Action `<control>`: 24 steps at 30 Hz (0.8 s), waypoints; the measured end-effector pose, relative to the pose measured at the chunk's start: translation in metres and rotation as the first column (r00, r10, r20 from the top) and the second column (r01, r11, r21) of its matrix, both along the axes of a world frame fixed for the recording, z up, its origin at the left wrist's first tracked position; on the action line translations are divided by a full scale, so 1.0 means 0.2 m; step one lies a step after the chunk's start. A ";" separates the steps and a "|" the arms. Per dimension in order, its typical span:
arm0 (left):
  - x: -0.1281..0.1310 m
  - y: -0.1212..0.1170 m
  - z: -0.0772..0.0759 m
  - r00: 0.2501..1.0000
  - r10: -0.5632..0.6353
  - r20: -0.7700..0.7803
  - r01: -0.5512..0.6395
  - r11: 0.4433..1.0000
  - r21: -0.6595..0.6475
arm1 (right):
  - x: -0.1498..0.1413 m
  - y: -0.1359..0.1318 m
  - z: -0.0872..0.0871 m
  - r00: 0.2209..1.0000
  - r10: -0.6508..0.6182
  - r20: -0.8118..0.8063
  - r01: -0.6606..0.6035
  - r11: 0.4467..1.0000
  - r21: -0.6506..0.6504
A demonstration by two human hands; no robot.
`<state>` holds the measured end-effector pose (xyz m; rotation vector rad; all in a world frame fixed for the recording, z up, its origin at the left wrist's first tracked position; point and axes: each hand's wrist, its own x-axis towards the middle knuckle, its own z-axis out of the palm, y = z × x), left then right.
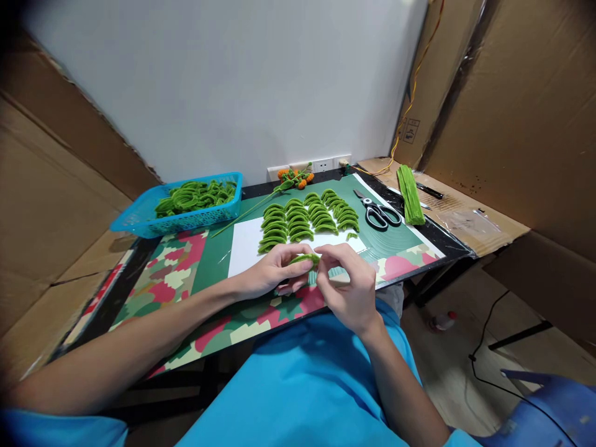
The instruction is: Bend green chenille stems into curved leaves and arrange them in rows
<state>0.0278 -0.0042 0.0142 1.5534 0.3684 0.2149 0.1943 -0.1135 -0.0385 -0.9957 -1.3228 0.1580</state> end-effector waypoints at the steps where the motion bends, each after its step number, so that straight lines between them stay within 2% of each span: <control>1: 0.00 0.00 0.00 1.000 -0.003 0.002 0.003 1.000 -0.002 | 0.00 0.00 0.00 1.000 -0.007 0.007 0.007 1.000 0.003; 11: 0.01 -0.02 -0.03 0.992 0.119 0.046 -0.117 0.992 -0.051 | -0.02 0.01 0.00 0.998 -0.035 0.049 0.034 0.999 0.014; 17: 0.02 -0.03 -0.03 0.985 0.174 0.024 -0.175 0.983 0.052 | -0.02 0.01 0.00 0.997 -0.041 0.065 0.041 0.999 0.003; 24: 0.02 -0.03 -0.03 0.976 0.206 0.065 -0.213 0.967 0.137 | -0.01 0.01 0.01 0.997 0.017 0.070 -0.015 0.999 -0.035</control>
